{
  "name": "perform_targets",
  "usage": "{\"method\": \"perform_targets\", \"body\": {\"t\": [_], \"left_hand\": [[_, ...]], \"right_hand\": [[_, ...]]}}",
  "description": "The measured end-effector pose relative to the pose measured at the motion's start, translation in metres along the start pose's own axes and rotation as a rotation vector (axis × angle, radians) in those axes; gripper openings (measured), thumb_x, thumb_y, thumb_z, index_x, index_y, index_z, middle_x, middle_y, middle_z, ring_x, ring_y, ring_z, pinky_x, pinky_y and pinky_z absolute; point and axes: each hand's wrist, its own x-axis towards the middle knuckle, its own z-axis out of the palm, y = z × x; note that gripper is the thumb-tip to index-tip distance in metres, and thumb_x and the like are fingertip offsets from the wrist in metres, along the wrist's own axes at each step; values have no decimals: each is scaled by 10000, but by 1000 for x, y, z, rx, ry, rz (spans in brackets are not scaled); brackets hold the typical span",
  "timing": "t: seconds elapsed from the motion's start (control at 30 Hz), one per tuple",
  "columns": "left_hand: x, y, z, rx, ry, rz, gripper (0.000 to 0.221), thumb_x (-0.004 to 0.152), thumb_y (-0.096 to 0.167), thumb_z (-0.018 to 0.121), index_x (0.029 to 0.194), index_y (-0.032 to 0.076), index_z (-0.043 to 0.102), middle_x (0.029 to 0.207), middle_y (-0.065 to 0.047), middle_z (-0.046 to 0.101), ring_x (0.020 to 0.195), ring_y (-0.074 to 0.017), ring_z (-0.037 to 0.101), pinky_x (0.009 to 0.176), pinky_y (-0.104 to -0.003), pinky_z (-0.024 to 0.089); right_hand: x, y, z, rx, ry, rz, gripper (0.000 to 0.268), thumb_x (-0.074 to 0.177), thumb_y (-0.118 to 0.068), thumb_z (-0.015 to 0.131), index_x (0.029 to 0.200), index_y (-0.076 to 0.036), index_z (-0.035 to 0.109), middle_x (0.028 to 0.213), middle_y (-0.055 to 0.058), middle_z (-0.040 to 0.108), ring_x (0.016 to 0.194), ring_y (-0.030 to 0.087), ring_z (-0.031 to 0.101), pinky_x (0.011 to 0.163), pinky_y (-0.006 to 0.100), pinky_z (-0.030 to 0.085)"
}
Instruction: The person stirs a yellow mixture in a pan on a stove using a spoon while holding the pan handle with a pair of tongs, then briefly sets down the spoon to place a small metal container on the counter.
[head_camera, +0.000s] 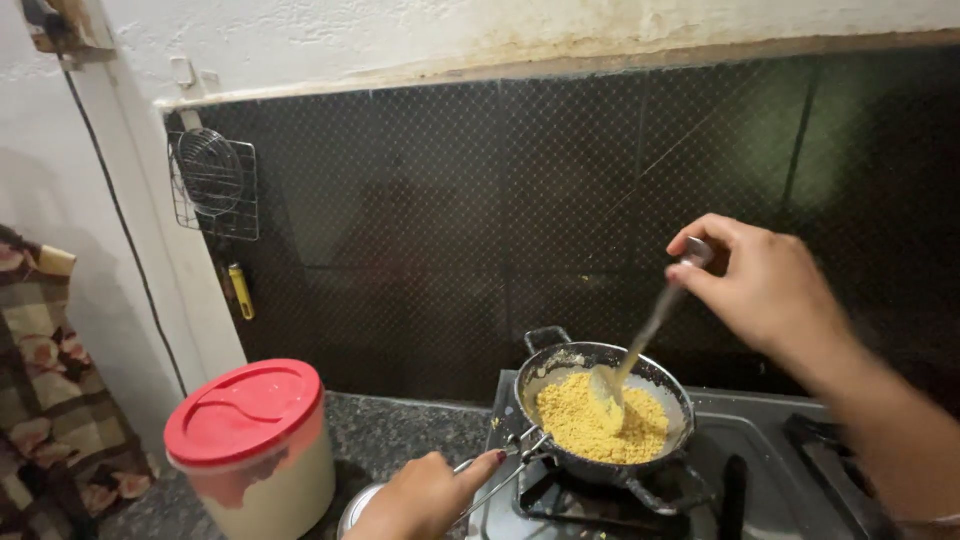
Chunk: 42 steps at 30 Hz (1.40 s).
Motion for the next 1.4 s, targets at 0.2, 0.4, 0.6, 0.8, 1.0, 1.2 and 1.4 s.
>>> {"method": "perform_targets", "body": {"t": [0.2, 0.4, 0.6, 0.8, 1.0, 1.2, 1.4], "left_hand": [[-60, 60, -28, -294, 48, -303, 937, 816, 779, 498, 977, -110, 746, 989, -340, 745, 1041, -436, 748, 967, -468, 555], [-58, 60, 4, -339, 169, -278, 895, 797, 792, 545, 962, -66, 742, 944, -302, 694, 1000, -445, 704, 908, -496, 552], [-90, 85, -22, -434, 31, -347, 905, 836, 779, 505, 766, -91, 746, 585, -201, 690, 580, -325, 752, 630, -409, 606], [-91, 77, -17, -454, -64, -237, 842, 841, 743, 543, 773, -78, 714, 568, -184, 679, 519, -283, 724, 556, -382, 587], [-90, 55, 4, -939, -206, -123, 680, 865, 666, 584, 1098, 29, 623, 635, -85, 653, 510, -199, 684, 469, -355, 551], [-83, 44, 29, -1118, -280, -164, 580, 899, 638, 614, 1068, 83, 621, 569, -99, 559, 423, -197, 559, 406, -317, 429], [-79, 48, 34, -1083, -250, -200, 648, 913, 657, 593, 1082, 35, 664, 551, -61, 536, 386, -164, 499, 367, -316, 385]], "right_hand": [[-35, 2, 63, 315, 190, 0, 212, 922, -286, 733, 1035, -114, 785, 944, 62, 770, 766, 224, 689, 688, 368, 521], [-82, 7, 99, 317, 50, 174, 212, 882, -299, 732, 1035, -171, 805, 886, 30, 773, 765, 148, 715, 672, 351, 534], [-101, 5, 80, 177, -77, 402, 223, 887, -320, 747, 1091, -285, 831, 770, 41, 781, 552, 186, 608, 522, 382, 459], [-109, 19, 82, 46, -7, 338, 177, 968, -284, 754, 1125, -235, 818, 814, 80, 766, 619, 195, 621, 511, 350, 459], [-108, 32, 77, 250, 76, 175, 156, 909, -196, 771, 1051, -148, 817, 910, 40, 799, 753, 127, 704, 638, 288, 516], [-96, 26, 81, 255, 207, 30, 120, 966, -120, 732, 1066, -107, 797, 982, 46, 785, 823, 123, 740, 698, 304, 592], [-99, 21, 92, 319, 23, 186, 154, 889, -71, 763, 1023, -126, 814, 937, 59, 809, 805, 167, 759, 668, 322, 592]]}}
